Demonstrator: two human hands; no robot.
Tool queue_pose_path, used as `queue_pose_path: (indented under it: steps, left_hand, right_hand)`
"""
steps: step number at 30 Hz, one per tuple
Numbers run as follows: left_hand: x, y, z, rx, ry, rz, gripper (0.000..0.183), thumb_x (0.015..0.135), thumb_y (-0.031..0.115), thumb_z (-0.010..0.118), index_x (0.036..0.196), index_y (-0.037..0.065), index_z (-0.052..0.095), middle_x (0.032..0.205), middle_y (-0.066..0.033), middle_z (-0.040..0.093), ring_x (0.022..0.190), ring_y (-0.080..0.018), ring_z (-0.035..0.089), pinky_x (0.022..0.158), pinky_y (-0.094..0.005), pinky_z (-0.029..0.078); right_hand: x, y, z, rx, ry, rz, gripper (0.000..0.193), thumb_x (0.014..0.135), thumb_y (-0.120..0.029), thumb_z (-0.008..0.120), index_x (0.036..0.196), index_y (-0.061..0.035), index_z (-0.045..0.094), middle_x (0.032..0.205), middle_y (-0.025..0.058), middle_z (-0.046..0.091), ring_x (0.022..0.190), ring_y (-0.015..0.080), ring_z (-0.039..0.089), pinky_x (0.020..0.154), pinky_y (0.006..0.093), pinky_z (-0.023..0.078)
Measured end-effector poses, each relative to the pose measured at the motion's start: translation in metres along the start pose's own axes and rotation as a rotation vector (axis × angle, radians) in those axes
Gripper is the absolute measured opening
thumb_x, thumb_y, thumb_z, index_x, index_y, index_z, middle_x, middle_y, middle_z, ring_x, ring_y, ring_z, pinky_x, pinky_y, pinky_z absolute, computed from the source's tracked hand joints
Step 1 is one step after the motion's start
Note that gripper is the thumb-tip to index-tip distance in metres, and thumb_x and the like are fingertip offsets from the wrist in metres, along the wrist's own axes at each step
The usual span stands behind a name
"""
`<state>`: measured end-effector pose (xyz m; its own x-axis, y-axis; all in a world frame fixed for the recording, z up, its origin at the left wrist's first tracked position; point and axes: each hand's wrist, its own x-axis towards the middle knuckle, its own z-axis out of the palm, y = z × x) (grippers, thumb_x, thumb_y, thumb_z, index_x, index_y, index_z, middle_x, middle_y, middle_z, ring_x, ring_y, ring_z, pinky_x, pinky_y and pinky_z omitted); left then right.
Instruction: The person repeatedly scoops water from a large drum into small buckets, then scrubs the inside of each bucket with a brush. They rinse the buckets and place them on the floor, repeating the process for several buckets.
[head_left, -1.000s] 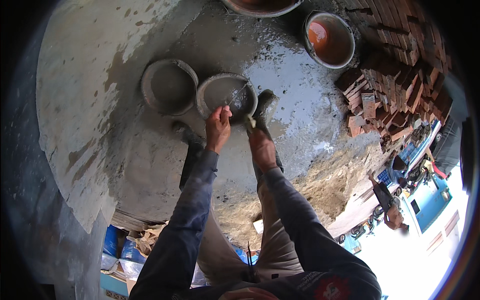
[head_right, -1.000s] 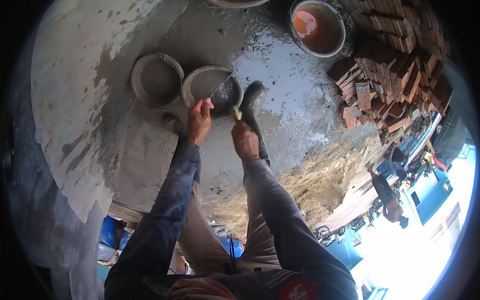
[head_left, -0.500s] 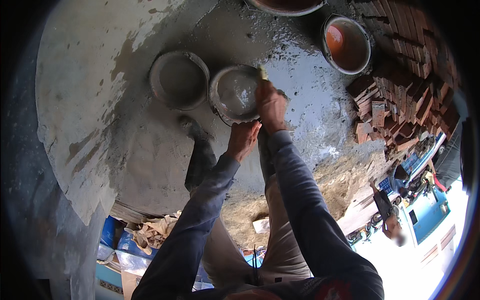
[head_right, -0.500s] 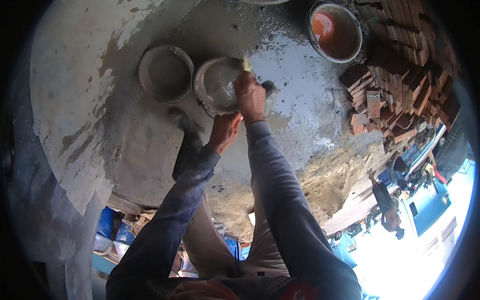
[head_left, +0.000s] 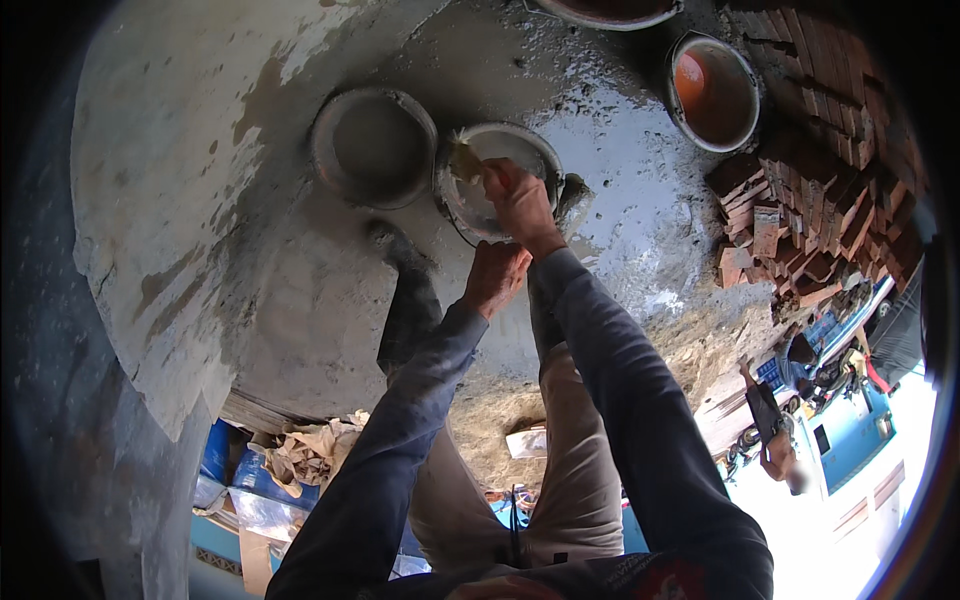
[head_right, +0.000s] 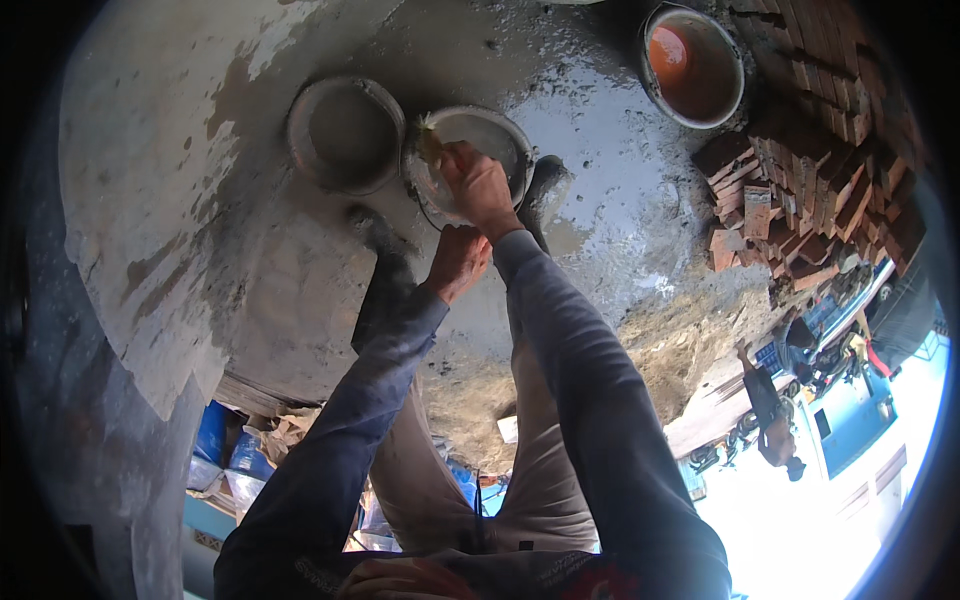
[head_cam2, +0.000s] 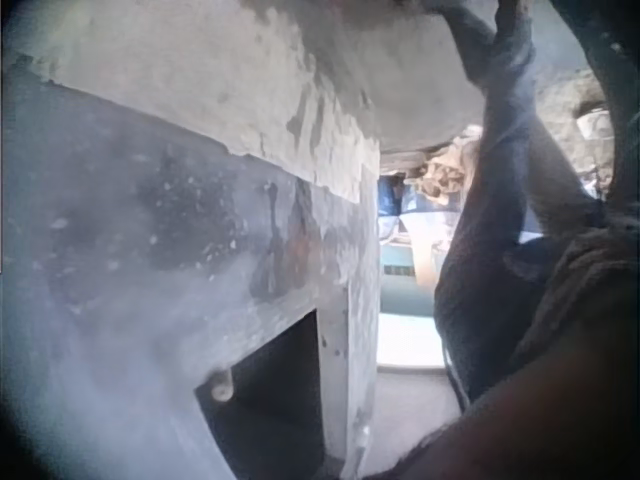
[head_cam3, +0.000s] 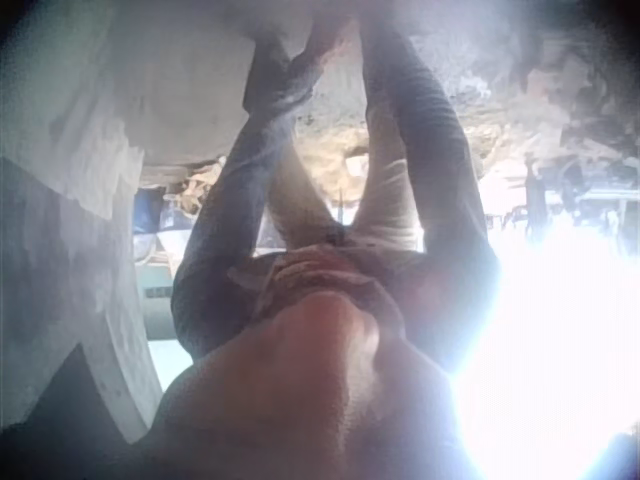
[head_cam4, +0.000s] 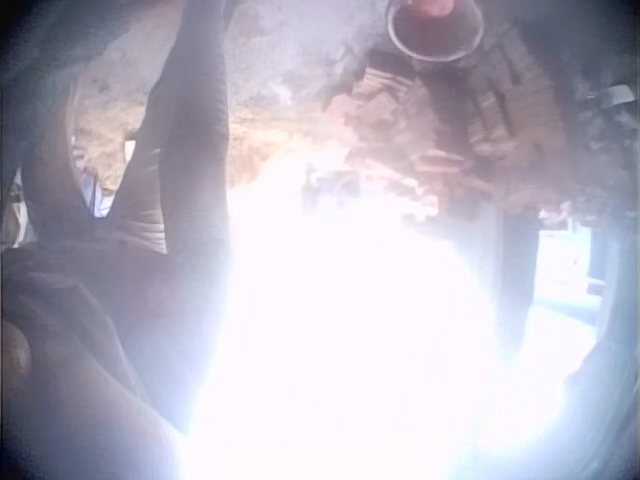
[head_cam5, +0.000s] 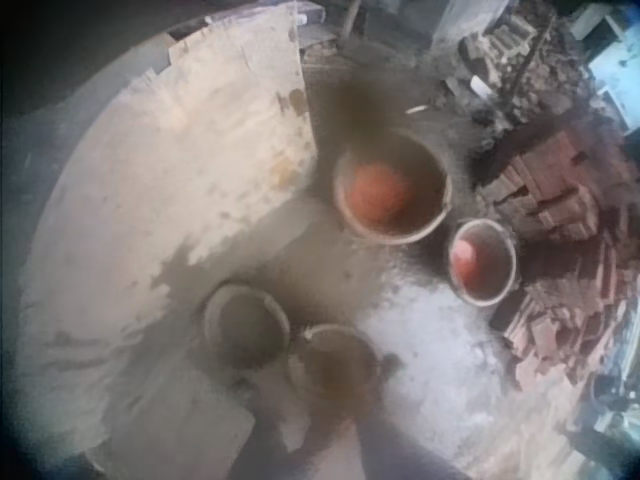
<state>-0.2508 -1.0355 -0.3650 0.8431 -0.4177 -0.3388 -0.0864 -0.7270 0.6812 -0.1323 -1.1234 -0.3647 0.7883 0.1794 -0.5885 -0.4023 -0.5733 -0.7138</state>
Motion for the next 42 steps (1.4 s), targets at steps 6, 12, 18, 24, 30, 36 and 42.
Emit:
queue_pose_path:
  steps: [6,12,18,24,30,36,42]
  left_hand:
    - [-0.007,0.0,0.008,-0.141,0.01,-0.053,0.015,0.097,0.024,0.071,0.091,0.011,0.065,0.078,-0.0092,0.066,0.079,-0.0302,0.067,0.069,-0.0478,0.046]
    - [-0.007,0.008,0.002,-0.262,0.007,-0.138,0.015,0.101,0.019,0.066,0.093,0.006,0.066,0.085,-0.0125,0.072,0.081,-0.0294,0.071,0.07,-0.044,0.052]
    - [0.003,0.008,-0.025,-1.013,0.172,-0.48,0.036,0.112,0.035,0.058,0.102,0.003,0.071,0.081,-0.0009,0.064,0.076,-0.0095,0.055,0.072,-0.0293,0.047]
    - [0.015,0.004,-0.04,-1.335,0.171,-0.727,0.037,0.112,0.04,0.059,0.099,0.008,0.072,0.077,0.0098,0.049,0.069,-0.0029,0.038,0.063,-0.0243,0.032]
    - [0.016,-0.003,-0.045,-1.431,0.284,-0.712,0.039,0.108,0.046,0.066,0.099,0.008,0.072,0.068,0.0127,0.034,0.061,-0.0008,0.029,0.056,-0.0251,0.022]
    - [0.011,-0.006,-0.036,-1.545,0.363,-0.681,0.039,0.108,0.043,0.065,0.1,0.006,0.071,0.067,0.0113,0.035,0.06,-0.0025,0.03,0.057,-0.0256,0.026]
    - [0.004,-0.022,-0.037,-1.534,0.376,-0.699,0.037,0.111,0.04,0.062,0.102,0.005,0.07,0.065,0.0097,0.035,0.059,-0.0042,0.033,0.059,-0.0261,0.03]
  right_hand:
    - [-0.009,0.027,0.012,-0.179,-0.14,-0.082,0.029,0.103,-0.026,0.061,0.123,-0.0098,0.074,0.098,0.0205,0.076,0.094,0.0383,0.075,0.085,0.0461,0.058]
    - [-0.002,-0.006,0.003,-0.282,-0.333,0.125,0.03,0.104,-0.034,0.061,0.111,-0.0078,0.074,0.1,0.0219,0.076,0.094,0.0398,0.075,0.086,0.0475,0.058]
    - [-0.068,-0.008,-0.115,0.042,0.298,-0.017,0.024,0.106,-0.017,0.063,0.126,-0.0071,0.073,0.104,0.0222,0.077,0.09,0.0311,0.078,0.079,0.0404,0.06]
    - [-0.116,0.096,-0.07,-0.252,0.108,0.011,0.025,0.105,-0.015,0.062,0.126,-0.004,0.07,0.109,0.0227,0.073,0.094,0.0427,0.071,0.078,0.0487,0.059]
    - [-0.192,0.117,-0.007,-0.289,-0.068,-0.03,0.036,0.103,-0.019,0.062,0.137,-0.0081,0.062,0.105,0.0218,0.071,0.093,0.0421,0.07,0.079,0.0529,0.057]
    - [-0.148,0.061,0.043,-0.122,0.055,0.055,0.024,0.101,-0.012,0.063,0.125,-0.007,0.063,0.102,0.022,0.07,0.093,0.0426,0.07,0.074,0.0511,0.056]
    - [-0.144,0.052,0.031,0.189,0.289,0.177,0.022,0.102,-0.02,0.066,0.119,-0.0053,0.071,0.097,0.0227,0.075,0.086,0.0416,0.075,0.076,0.0451,0.059]
